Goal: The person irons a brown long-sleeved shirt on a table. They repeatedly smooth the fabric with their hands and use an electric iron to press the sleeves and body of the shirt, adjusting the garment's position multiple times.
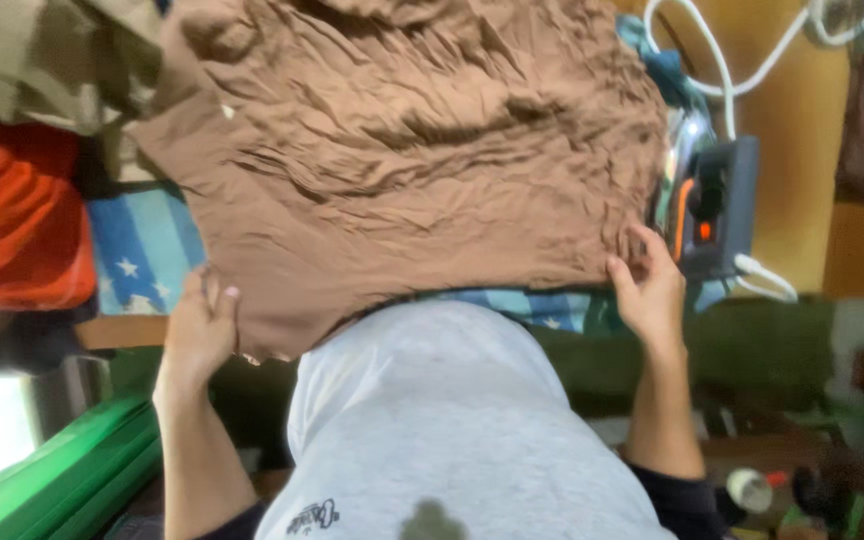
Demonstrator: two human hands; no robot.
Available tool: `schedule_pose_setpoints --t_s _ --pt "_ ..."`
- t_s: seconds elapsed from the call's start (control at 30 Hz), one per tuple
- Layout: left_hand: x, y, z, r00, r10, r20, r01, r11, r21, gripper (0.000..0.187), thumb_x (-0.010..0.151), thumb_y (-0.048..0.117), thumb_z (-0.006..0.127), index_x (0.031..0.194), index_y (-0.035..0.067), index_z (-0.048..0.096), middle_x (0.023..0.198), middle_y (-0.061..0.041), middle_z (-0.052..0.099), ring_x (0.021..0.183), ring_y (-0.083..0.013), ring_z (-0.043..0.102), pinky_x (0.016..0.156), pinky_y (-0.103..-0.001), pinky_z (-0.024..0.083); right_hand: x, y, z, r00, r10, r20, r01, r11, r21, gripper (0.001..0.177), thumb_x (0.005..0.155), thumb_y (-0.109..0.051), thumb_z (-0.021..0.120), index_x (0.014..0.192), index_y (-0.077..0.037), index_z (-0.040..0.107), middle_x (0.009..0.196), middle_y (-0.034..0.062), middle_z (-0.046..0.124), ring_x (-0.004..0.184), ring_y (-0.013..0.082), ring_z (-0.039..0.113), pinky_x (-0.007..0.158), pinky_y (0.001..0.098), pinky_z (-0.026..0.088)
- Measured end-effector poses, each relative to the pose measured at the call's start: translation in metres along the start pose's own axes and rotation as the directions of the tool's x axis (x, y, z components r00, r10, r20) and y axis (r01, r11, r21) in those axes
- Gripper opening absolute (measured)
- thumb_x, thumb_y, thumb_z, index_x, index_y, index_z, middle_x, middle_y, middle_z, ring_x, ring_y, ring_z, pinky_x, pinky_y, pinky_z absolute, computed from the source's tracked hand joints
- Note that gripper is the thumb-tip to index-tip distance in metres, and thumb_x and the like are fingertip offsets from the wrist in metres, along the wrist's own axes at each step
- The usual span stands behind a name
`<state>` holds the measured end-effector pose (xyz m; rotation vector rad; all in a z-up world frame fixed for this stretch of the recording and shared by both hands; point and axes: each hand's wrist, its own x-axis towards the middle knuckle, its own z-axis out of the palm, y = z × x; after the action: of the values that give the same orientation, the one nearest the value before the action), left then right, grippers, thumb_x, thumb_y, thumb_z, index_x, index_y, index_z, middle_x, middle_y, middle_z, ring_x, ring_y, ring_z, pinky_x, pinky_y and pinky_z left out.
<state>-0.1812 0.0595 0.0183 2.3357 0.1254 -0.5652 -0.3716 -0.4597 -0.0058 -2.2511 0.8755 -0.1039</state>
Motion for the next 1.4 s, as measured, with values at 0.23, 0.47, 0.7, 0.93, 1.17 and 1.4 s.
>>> schedule_pose_setpoints --t_s 0.23,0.47,0.7,0.93,1.17,1.4 --pt "-0.008 0.067 -0.002 0.938 0.279 -0.204 -0.216 0.934 0.285 0.058 0.101 0.017 0.066 0.152 -0.001 0.045 0.131 -0.026 0.065 0.119 -0.0434 0.062 0.101 -0.049 0.048 -0.01 -0.001 -0.004 0.999 -0.022 -0.044 0.02 0.999 -0.036 0.038 0.091 -0.015 0.077 0.128 -0.01 0.069 0.095 0.0167 0.076 0.09 0.0285 0.075 0.079 0.0391 0.056" --pt "-0.002 0.131 0.063 0.744 0.667 0.039 -0.663 0.731 0.162 0.042 0.093 0.018 0.074 0.13 0.002 0.063 0.126 -0.02 0.067 0.118 -0.0382 0.062 0.103 -0.046 0.048 -0.013 -0.022 -0.01 0.995 -0.003 -0.098 -0.001 0.999 -0.04 0.036 0.092 -0.013 0.074 0.128 -0.006 0.07 0.097 0.0178 0.075 0.089 0.0294 0.074 0.08 0.0401 0.055" --pt "0.01 0.152 0.127 0.576 0.75 0.326 -0.812 0.571 0.122 0.052 0.092 0.025 0.074 0.137 0.004 0.059 0.146 -0.02 0.054 0.14 -0.0389 0.046 0.119 -0.052 0.034 0.009 -0.035 -0.047 0.909 -0.256 -0.329 0.199 0.96 -0.198 0.022 0.101 -0.004 0.071 0.123 0.0 0.072 0.106 0.0203 0.07 0.097 0.0327 0.067 0.087 0.0404 0.052" --pt "0.034 0.132 0.149 0.618 0.689 0.379 -0.781 0.592 0.198 0.077 0.086 0.032 0.077 0.152 0.007 0.044 0.163 -0.019 0.032 0.151 -0.0385 0.027 0.122 -0.061 0.016 0.007 -0.032 -0.022 0.903 -0.423 0.075 0.429 0.888 -0.165 0.019 0.087 -0.007 0.075 0.106 -0.008 0.076 0.1 0.0113 0.07 0.096 0.033 0.066 0.086 0.0408 0.051" --pt "0.031 0.148 0.147 0.606 0.705 0.369 -0.795 0.556 0.242 0.064 0.087 0.029 0.078 0.141 0.005 0.055 0.154 -0.022 0.042 0.144 -0.0416 0.035 0.118 -0.06 0.023 -0.02 -0.021 0.004 0.901 -0.434 0.013 0.431 0.891 -0.142 0.016 0.083 -0.003 0.079 0.098 -0.008 0.074 0.097 0.0097 0.066 0.096 0.0325 0.063 0.083 0.0413 0.051" --pt "0.005 0.217 0.204 0.407 0.797 0.447 -0.835 0.522 -0.171 0.023 0.089 0.015 0.072 0.109 0.004 0.071 0.105 -0.019 0.07 0.103 -0.0413 0.064 0.09 -0.05 0.049 -0.032 -0.003 0.011 0.874 -0.478 -0.087 0.459 0.872 -0.171 0.019 0.085 0.0 0.08 0.1 -0.005 0.069 0.1 0.0124 0.064 0.097 0.0337 0.061 0.084 0.0433 0.049"
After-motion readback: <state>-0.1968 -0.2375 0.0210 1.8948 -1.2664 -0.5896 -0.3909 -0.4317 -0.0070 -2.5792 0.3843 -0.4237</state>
